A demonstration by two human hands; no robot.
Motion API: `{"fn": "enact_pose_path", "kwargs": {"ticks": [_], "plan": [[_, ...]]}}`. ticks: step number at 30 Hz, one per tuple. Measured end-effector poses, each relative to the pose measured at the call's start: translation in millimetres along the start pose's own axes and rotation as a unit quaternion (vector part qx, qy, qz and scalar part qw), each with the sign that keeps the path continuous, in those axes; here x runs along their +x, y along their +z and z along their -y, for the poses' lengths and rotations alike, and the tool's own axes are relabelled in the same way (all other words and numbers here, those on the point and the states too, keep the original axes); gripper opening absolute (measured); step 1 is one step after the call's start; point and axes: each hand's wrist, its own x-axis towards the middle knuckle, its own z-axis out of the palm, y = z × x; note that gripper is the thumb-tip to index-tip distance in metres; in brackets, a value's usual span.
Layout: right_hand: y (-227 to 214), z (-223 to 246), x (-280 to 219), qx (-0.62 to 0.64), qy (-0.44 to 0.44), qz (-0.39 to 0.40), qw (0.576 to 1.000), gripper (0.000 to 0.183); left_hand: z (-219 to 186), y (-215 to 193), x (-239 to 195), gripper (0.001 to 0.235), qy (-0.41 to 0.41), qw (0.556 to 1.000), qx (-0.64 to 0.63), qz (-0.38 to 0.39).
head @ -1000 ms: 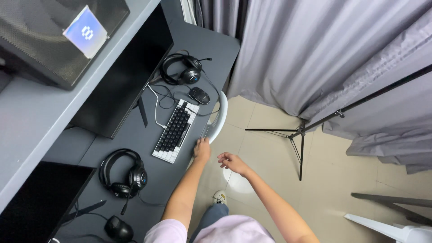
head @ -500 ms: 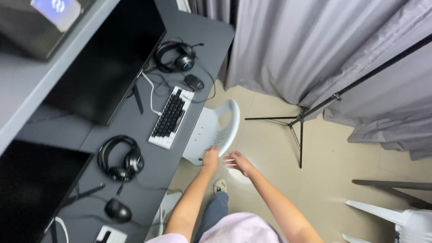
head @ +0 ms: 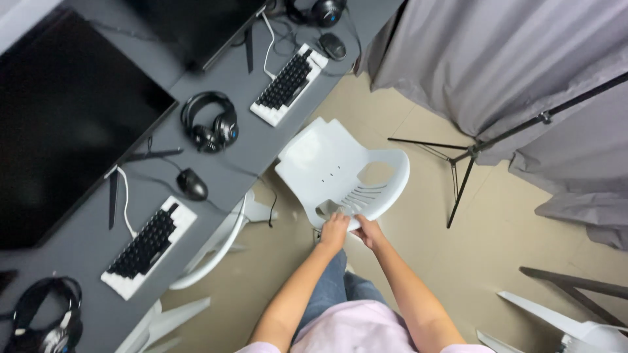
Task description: The person repeatedly picks up white plastic chairs from the floor and stacks them on top of other chairs against a wall. The person handles the chairs by hand, lifting and placing them one by one.
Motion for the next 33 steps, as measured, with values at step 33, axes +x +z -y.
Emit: {"fn": "enact_pose_path", "kwargs": {"ticks": [33], "plan": [[-78.3,-170.8,-237.0,0.002,-0.092,-0.270,0.959,0.030,216.1,-169.5,-236.2,0.055,-0.244,0.949,-0.030,-0.198]]}}
